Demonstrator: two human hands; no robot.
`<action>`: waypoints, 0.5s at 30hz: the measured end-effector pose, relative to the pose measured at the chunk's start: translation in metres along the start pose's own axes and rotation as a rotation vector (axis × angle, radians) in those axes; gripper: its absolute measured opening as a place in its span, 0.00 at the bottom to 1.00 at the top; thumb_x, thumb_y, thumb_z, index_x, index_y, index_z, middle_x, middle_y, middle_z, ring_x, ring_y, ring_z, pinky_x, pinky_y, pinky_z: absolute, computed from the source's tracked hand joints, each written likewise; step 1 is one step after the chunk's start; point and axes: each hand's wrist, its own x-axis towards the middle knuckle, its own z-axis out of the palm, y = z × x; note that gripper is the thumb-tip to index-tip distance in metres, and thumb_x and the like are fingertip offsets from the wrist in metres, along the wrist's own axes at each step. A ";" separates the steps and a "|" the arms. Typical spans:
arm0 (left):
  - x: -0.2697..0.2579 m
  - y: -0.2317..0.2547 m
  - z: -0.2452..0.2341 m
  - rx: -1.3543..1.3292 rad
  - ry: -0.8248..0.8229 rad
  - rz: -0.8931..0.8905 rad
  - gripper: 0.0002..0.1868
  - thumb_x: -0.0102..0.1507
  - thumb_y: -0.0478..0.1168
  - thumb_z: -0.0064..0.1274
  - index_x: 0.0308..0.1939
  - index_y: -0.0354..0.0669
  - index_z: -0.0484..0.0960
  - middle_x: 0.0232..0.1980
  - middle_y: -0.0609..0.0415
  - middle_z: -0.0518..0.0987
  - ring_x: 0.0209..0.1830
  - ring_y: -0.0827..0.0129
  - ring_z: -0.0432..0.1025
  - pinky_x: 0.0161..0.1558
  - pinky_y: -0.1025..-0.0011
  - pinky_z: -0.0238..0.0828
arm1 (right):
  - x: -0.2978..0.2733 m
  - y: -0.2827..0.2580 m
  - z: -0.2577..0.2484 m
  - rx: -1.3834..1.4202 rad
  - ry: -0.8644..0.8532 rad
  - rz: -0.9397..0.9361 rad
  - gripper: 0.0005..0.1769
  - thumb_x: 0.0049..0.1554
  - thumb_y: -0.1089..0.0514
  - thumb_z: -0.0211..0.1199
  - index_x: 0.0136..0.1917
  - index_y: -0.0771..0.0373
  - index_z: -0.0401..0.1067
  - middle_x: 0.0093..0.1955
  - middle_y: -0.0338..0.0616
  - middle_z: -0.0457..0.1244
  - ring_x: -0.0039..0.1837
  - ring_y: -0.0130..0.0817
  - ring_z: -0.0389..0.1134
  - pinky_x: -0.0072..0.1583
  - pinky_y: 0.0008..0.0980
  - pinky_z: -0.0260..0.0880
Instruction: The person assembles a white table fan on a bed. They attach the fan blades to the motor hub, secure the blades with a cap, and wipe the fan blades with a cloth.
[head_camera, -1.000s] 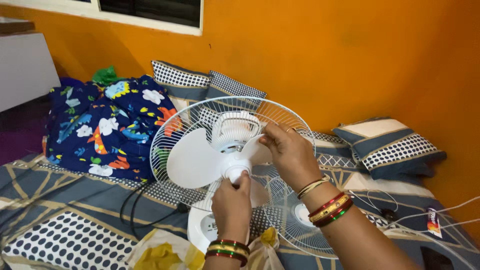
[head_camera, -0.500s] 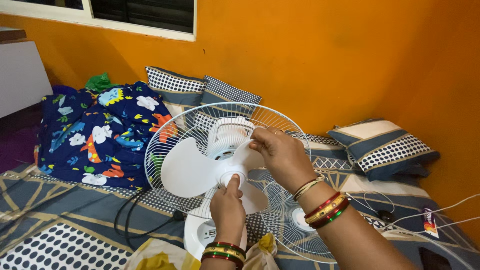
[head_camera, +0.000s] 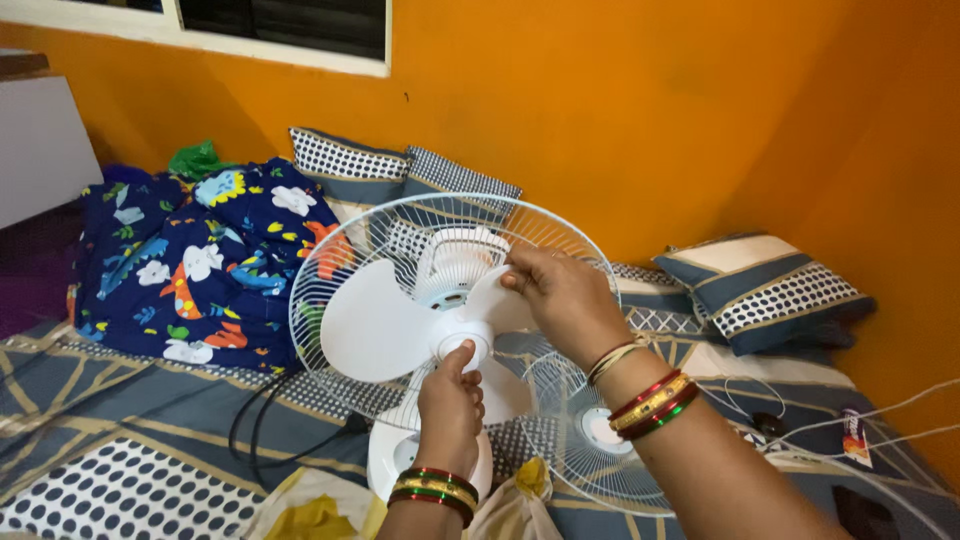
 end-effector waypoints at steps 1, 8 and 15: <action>-0.001 0.000 -0.002 -0.028 -0.028 0.021 0.19 0.62 0.52 0.56 0.28 0.41 0.74 0.20 0.60 0.65 0.14 0.77 0.54 0.17 0.75 0.45 | 0.000 -0.001 0.001 -0.017 0.002 -0.005 0.12 0.59 0.49 0.60 0.45 0.59 0.69 0.43 0.48 0.68 0.49 0.50 0.69 0.48 0.47 0.67; -0.008 -0.002 -0.034 0.429 -0.225 0.241 0.17 0.60 0.53 0.53 0.35 0.42 0.78 0.23 0.53 0.79 0.17 0.71 0.71 0.21 0.73 0.66 | -0.020 0.000 -0.012 -0.037 0.298 -0.322 0.19 0.54 0.55 0.69 0.57 0.64 0.72 0.48 0.58 0.65 0.51 0.59 0.66 0.51 0.50 0.65; -0.025 -0.015 -0.120 1.015 -0.230 0.332 0.13 0.56 0.49 0.60 0.31 0.42 0.88 0.23 0.58 0.84 0.22 0.72 0.77 0.30 0.70 0.72 | -0.146 0.049 0.057 0.199 0.144 0.194 0.07 0.55 0.62 0.63 0.49 0.64 0.76 0.43 0.47 0.69 0.45 0.42 0.72 0.48 0.37 0.71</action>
